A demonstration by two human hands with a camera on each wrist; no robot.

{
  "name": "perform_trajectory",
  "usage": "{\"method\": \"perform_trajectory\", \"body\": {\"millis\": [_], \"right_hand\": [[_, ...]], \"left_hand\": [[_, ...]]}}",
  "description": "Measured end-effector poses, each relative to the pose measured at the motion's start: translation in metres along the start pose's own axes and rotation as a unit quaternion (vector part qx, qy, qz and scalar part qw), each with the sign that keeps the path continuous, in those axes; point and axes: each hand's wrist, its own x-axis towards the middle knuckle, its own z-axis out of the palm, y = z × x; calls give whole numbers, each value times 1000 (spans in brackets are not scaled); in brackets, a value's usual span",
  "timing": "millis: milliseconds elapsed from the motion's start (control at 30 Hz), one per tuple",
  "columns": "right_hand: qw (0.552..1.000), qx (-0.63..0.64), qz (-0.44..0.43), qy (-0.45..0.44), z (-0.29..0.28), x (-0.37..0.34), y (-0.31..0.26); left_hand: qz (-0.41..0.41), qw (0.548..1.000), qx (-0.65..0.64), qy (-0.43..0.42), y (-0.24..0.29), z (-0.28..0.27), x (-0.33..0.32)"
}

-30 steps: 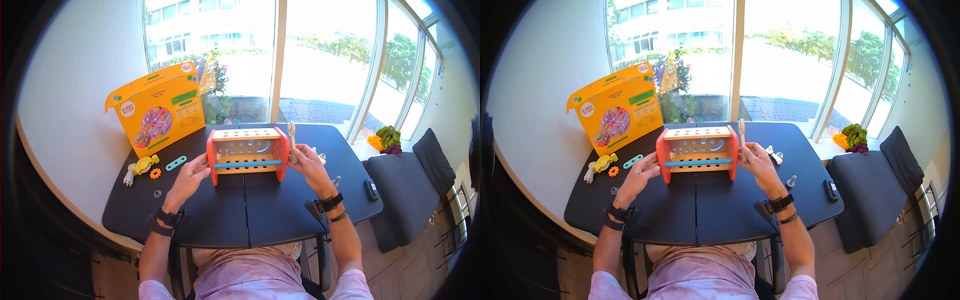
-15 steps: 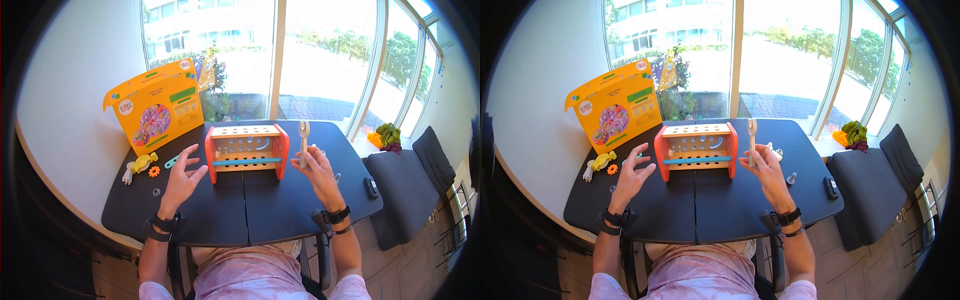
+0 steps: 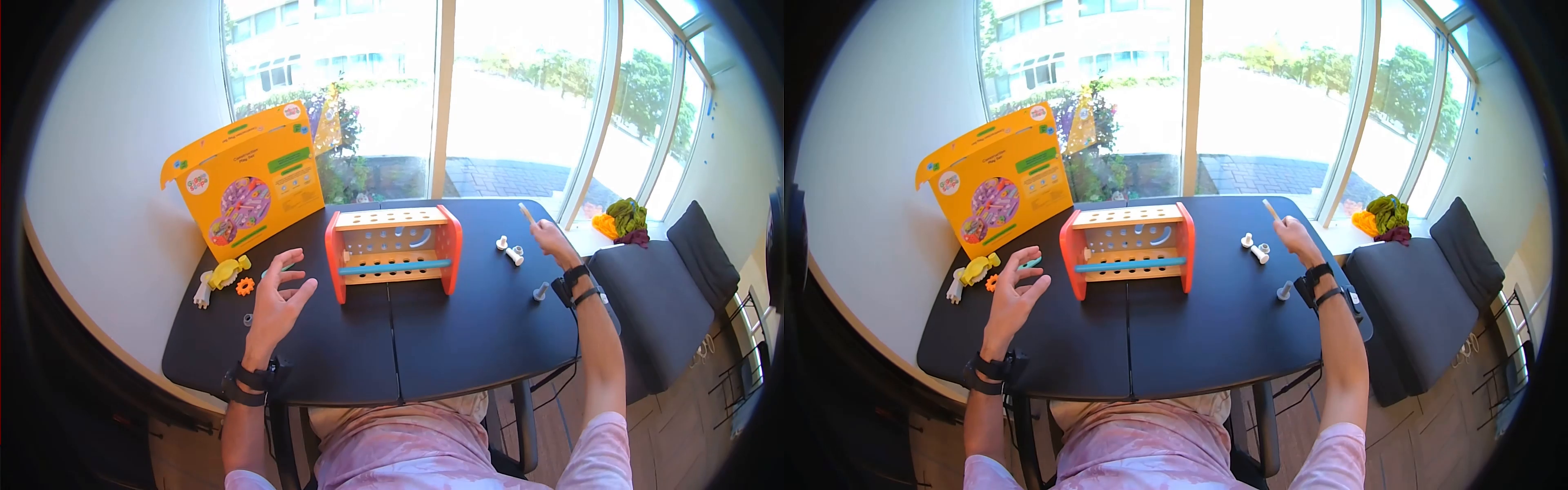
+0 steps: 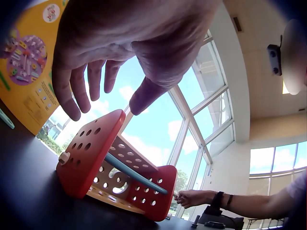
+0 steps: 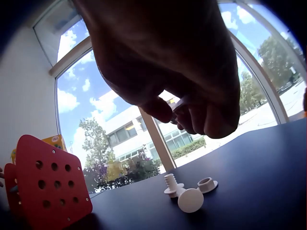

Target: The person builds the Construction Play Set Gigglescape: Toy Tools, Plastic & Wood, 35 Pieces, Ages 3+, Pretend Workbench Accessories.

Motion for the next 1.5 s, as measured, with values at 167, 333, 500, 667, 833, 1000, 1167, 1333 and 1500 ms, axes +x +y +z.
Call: {"method": "perform_trajectory", "body": {"millis": [167, 333, 500, 667, 833, 1000, 1167, 1333, 1500], "right_hand": [[984, -170, -46, -4, 21, 27, 13], [971, -236, -39, -21, 29, 46, 3], [970, -222, 17, -100, 31, 60, 1], [946, -307, -93, -52, 39, 65, 15], [993, -66, -98, -15, 8, 45, -11], [957, 233, -166, -49, -11, -42, -69], [875, 386, -202, -210, 37, -170, -110], [814, 425, -182, -351, 102, -243, -132], [787, 439, -156, -404, 136, -254, -140]], "left_hand": [[-3, 1000, -6, 0, 3, 2, 3], [-7, 1000, -12, 2, 6, -1, 1], [-6, 1000, -23, 0, 7, -2, 2], [-4, 1000, -18, -4, 7, -3, 1], [0, 1000, -20, -4, 18, -5, -3], [20, 997, -60, -42, 35, 8, -11], [25, 983, -113, -139, 51, 47, -36], [67, 979, -96, -170, 67, 77, -58], [107, 980, -79, -147, 64, 80, -68]]}}
